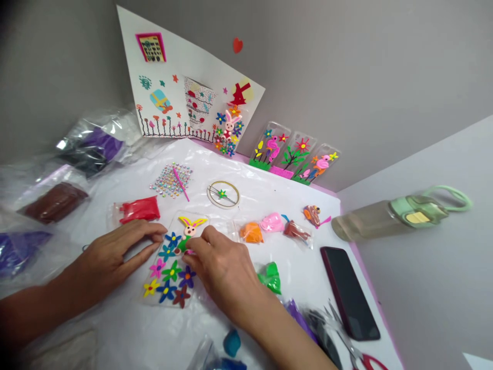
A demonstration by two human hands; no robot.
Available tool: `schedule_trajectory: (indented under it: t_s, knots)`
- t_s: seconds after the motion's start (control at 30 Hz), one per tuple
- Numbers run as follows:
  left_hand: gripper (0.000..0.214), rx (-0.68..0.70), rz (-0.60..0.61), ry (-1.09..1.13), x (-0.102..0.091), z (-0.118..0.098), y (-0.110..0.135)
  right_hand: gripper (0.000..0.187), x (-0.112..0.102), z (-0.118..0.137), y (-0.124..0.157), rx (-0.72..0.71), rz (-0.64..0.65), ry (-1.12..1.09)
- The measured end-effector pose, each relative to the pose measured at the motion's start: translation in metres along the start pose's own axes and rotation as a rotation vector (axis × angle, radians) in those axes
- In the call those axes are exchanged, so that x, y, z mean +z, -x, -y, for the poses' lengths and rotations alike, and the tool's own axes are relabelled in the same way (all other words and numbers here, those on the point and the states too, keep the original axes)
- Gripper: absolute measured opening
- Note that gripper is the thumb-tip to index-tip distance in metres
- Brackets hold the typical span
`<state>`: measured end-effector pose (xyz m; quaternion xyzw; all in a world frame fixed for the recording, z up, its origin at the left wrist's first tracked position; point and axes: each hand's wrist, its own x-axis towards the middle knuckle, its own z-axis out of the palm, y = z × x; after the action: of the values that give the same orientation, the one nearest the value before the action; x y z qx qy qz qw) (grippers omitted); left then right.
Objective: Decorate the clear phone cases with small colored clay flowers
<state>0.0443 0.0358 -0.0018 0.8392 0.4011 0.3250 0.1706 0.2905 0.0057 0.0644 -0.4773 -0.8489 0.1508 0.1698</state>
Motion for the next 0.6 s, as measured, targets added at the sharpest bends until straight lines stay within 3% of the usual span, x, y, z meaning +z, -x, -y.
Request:
schedule_trajectory:
  t_s: [0.17,0.6]
  knots:
    - [0.021,-0.01,0.011,0.022,0.001,0.001,0.001,0.007,0.007,-0.003,-0.002,0.005,0.102,0.058]
    - [0.019,-0.052,0.038,0.091,0.001,0.001,0.0,0.006,0.013,-0.003,-0.003,-0.035,0.058,0.089]
